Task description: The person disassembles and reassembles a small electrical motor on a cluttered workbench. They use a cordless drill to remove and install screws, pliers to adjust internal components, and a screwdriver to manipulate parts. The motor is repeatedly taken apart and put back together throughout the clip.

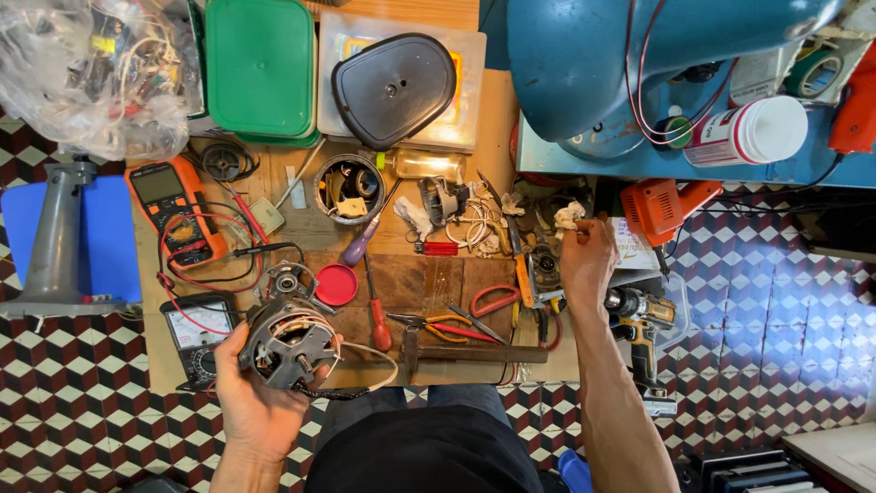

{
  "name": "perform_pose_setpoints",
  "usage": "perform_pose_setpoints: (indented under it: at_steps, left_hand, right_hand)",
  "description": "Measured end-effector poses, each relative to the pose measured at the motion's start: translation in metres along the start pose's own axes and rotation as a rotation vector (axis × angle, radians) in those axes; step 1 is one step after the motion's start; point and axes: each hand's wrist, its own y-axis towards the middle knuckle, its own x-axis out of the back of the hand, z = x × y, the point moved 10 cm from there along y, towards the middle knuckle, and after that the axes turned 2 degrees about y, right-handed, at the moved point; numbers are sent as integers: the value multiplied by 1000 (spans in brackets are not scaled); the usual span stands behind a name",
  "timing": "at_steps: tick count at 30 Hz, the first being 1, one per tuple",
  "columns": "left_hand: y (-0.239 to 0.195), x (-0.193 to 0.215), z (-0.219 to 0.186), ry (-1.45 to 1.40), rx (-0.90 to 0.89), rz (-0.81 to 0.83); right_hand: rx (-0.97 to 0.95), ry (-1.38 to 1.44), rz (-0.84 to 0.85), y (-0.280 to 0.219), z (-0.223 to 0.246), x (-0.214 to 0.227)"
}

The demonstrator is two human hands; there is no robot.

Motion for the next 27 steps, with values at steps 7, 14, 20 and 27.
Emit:
perform_pose_setpoints:
  at_steps: [7, 14, 20, 27]
  left_hand:
    - [4, -18, -5, 54, -2, 38]
    - [11, -50, 10, 20, 100, 167]
    - [10, -74, 38, -165, 282, 364]
    - [10, -90, 50, -278, 331, 440]
  right_hand:
    - [-112, -127, 268, -4, 3, -17]
    - [620, -353, 601, -62, 60, -127]
    - [863, -502, 848, -63, 34, -200]
    - [1007, -397, 1017, -58, 28, -208]
